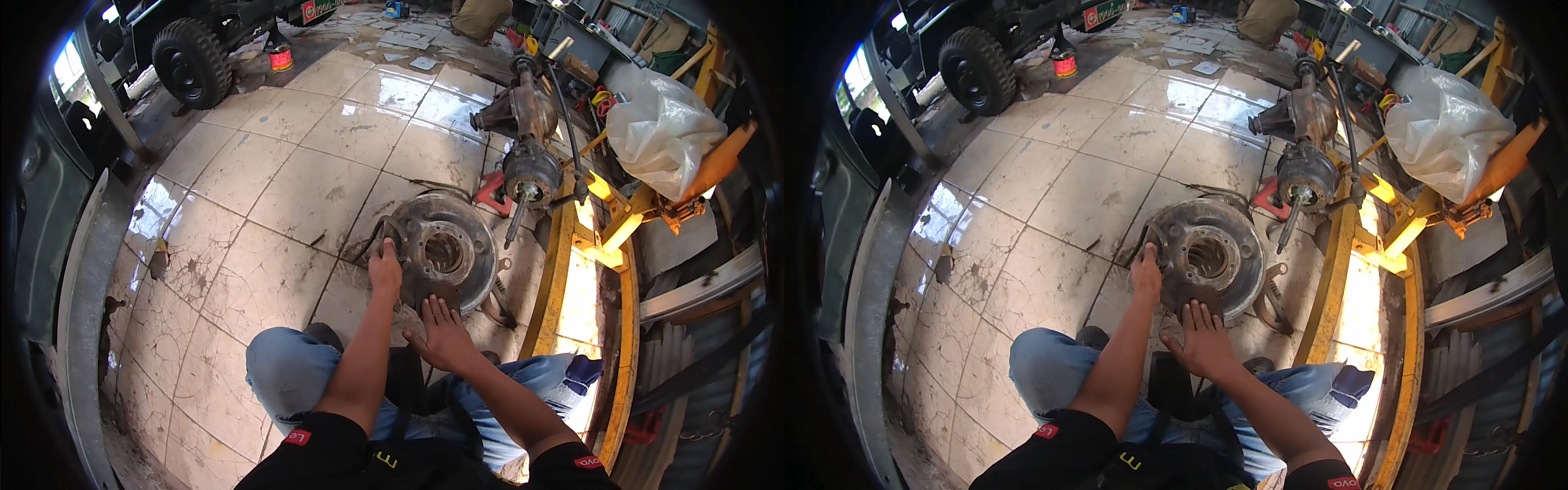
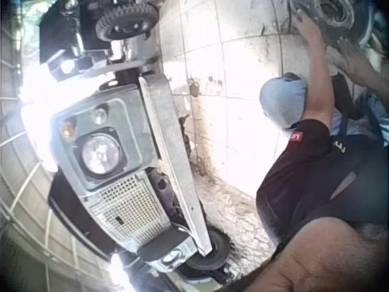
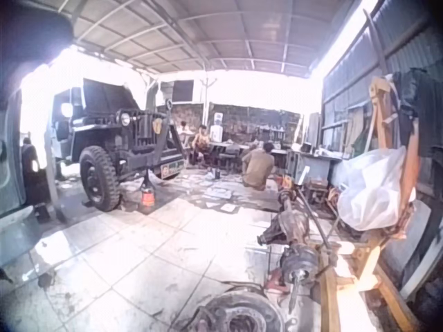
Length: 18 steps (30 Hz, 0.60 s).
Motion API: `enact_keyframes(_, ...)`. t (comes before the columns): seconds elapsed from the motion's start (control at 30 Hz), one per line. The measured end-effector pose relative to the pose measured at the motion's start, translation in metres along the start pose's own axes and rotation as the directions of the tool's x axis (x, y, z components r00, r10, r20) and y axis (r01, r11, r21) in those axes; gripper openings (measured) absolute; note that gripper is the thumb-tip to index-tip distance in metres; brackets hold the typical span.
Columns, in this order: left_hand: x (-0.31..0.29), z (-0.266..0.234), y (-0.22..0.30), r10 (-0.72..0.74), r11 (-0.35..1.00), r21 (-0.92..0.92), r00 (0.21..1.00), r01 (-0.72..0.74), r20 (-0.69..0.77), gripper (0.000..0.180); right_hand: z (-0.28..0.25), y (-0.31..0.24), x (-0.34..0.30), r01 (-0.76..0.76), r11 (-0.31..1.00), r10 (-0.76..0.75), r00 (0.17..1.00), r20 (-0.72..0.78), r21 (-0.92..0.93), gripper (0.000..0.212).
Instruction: The person sits on the floor and scrubs a brake drum with a sanding block. They repeatedly rub the surface of the drum to remove rust and grime.
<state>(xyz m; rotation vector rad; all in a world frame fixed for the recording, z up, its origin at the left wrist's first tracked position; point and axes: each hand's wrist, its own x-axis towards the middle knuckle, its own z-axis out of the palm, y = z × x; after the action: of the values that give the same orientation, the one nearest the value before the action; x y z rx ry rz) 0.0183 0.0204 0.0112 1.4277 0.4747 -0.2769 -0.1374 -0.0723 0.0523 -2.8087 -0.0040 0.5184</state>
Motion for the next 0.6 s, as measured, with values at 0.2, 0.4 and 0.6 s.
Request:
enact_keyframes(0.2,-0.004,0.009,0.004,-0.044,0.998,-0.05,0.999,0.044,0.011,0.074,0.001,0.014,0.027,-0.101,0.995,0.097,0.973,-0.211,-0.011,0.091)
enact_keyframes(0.4,0.007,0.003,-0.006,0.016,1.0,-0.008,0.994,-0.016,0.112,0.076,0.0,0.012,0.031,-0.087,0.995,0.077,0.978,-0.196,-0.043,0.094)
enact_keyframes(0.6,-0.003,0.0,0.011,0.058,0.998,0.038,0.998,-0.057,-0.025,0.065,-0.009,-0.002,0.006,-0.023,1.0,0.024,0.999,0.034,-0.012,0.093)
